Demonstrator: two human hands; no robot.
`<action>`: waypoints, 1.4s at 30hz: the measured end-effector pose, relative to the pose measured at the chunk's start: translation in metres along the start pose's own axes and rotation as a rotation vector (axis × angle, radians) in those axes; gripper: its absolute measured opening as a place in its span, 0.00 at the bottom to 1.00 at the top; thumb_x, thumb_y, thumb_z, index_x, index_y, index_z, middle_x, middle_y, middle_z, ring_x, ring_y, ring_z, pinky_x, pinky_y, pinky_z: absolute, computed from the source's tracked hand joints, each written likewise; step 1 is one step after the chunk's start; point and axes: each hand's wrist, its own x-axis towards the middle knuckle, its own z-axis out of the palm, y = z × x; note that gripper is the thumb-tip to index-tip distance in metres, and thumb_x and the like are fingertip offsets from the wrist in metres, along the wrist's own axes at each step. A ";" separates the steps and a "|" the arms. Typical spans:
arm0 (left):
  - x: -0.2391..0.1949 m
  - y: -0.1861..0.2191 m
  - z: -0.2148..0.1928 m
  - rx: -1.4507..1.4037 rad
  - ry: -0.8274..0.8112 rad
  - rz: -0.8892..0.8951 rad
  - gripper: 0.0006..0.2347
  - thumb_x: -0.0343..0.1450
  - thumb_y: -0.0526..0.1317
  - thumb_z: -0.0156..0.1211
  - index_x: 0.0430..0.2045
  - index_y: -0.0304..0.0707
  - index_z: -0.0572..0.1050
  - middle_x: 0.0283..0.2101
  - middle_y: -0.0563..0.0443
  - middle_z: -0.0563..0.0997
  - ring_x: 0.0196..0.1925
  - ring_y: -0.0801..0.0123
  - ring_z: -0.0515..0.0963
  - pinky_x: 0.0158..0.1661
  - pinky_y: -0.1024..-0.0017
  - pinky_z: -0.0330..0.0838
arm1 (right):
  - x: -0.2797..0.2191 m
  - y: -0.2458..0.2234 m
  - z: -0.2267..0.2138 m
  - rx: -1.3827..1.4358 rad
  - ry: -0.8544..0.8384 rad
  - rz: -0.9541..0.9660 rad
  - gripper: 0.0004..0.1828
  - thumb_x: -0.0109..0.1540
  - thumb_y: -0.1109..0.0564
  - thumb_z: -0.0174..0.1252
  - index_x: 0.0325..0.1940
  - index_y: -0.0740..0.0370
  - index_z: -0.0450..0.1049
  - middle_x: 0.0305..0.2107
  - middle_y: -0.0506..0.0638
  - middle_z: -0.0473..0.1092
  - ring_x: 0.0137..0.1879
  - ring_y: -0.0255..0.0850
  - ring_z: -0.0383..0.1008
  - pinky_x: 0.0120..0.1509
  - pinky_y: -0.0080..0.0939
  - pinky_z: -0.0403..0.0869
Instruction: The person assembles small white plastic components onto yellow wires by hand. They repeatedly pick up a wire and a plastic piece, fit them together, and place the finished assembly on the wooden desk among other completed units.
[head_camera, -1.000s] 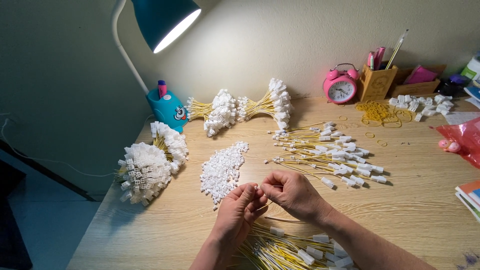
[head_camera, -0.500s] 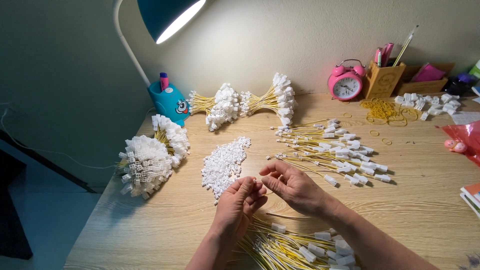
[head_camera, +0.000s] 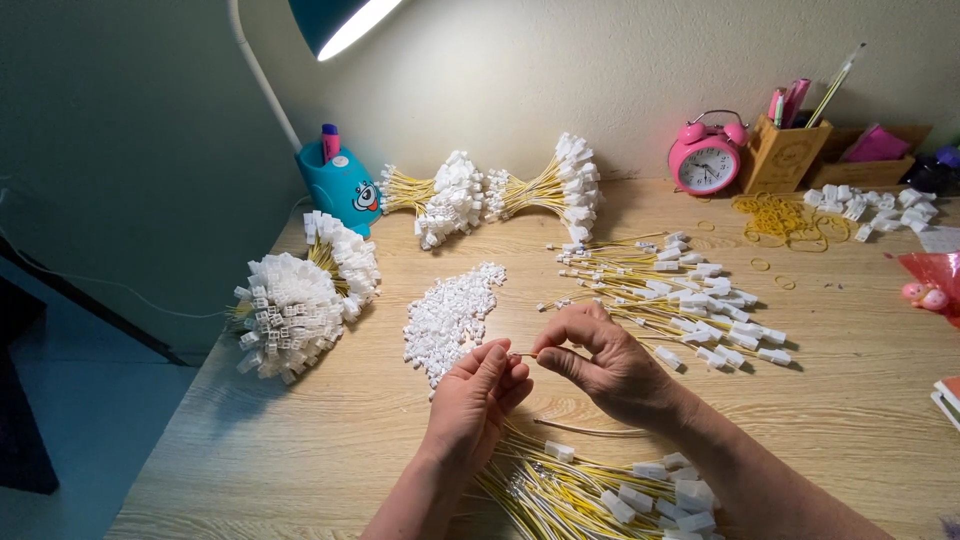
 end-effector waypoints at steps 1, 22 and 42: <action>0.004 -0.004 -0.004 -0.006 -0.022 0.009 0.07 0.69 0.33 0.58 0.38 0.30 0.74 0.31 0.38 0.80 0.31 0.63 0.80 0.38 0.66 0.79 | -0.001 0.000 0.000 -0.082 0.037 0.010 0.06 0.60 0.50 0.59 0.35 0.51 0.78 0.33 0.43 0.69 0.55 0.39 0.64 0.66 0.41 0.61; -0.009 -0.006 0.005 -0.100 -0.023 -0.097 0.10 0.67 0.34 0.61 0.40 0.39 0.72 0.34 0.42 0.80 0.33 0.61 0.80 0.39 0.65 0.77 | -0.002 -0.004 0.008 -0.706 0.068 0.099 0.10 0.59 0.42 0.52 0.29 0.41 0.75 0.31 0.30 0.75 0.51 0.39 0.60 0.52 0.50 0.48; -0.008 -0.007 0.004 -0.101 -0.041 -0.097 0.09 0.67 0.34 0.61 0.39 0.38 0.73 0.34 0.42 0.80 0.33 0.62 0.80 0.38 0.66 0.77 | -0.002 0.001 0.009 -0.699 0.105 0.101 0.11 0.58 0.43 0.52 0.24 0.43 0.72 0.25 0.32 0.72 0.48 0.39 0.62 0.54 0.49 0.50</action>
